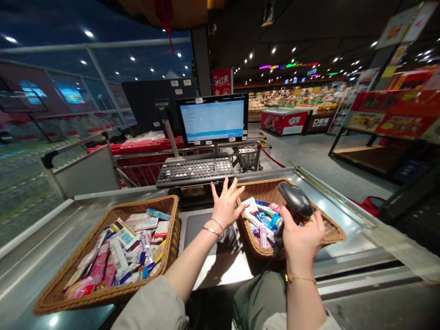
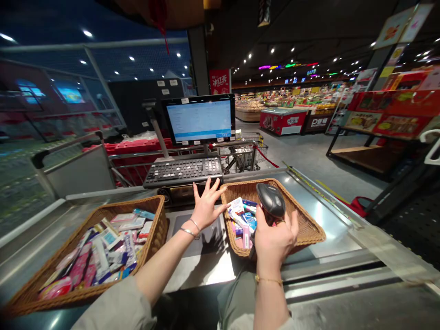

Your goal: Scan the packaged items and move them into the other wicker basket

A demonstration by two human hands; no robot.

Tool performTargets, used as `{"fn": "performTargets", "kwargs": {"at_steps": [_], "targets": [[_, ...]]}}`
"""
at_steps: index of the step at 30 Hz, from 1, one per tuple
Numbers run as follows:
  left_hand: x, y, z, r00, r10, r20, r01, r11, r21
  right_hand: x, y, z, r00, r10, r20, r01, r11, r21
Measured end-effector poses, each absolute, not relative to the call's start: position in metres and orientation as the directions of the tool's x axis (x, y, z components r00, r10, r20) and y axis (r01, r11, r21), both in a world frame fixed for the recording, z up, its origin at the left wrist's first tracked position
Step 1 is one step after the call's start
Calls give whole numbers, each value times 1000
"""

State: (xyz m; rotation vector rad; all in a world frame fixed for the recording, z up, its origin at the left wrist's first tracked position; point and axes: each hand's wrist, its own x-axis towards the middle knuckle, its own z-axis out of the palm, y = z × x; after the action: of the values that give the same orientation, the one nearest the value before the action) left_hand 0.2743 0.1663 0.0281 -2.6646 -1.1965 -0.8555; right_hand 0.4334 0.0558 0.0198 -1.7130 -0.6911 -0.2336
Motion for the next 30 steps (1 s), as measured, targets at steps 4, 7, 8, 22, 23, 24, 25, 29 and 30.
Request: {"fn": "performTargets", "kwargs": {"at_steps": [4, 7, 8, 22, 23, 24, 25, 29, 30], "targets": [[251, 158, 33, 492, 705, 511, 759, -635, 144, 405, 60, 25, 778, 367, 511, 566, -54, -823], [230, 153, 37, 469, 724, 506, 783, -606, 141, 381, 66, 25, 718, 456, 526, 594, -7, -804], [223, 152, 38, 461, 730, 505, 790, -597, 141, 373, 69, 25, 699, 486, 525, 598, 6, -802], [103, 149, 31, 296, 834, 465, 911, -392, 123, 283, 93, 18, 519, 722, 458, 591, 84, -802], [95, 149, 30, 290, 840, 458, 917, -381, 118, 279, 94, 17, 509, 735, 448, 590, 81, -803], [87, 149, 28, 283, 846, 451, 922, -369, 114, 274, 95, 16, 498, 746, 442, 592, 80, -802], [80, 148, 27, 276, 853, 444, 927, -358, 111, 270, 96, 14, 484, 756, 440, 596, 84, -799], [54, 147, 21, 240, 880, 409, 944, -311, 114, 254, 99, 7, 420, 781, 461, 621, 123, -774], [48, 147, 20, 233, 886, 401, 947, -300, 114, 250, 100, 6, 408, 786, 465, 626, 129, -769]]}}
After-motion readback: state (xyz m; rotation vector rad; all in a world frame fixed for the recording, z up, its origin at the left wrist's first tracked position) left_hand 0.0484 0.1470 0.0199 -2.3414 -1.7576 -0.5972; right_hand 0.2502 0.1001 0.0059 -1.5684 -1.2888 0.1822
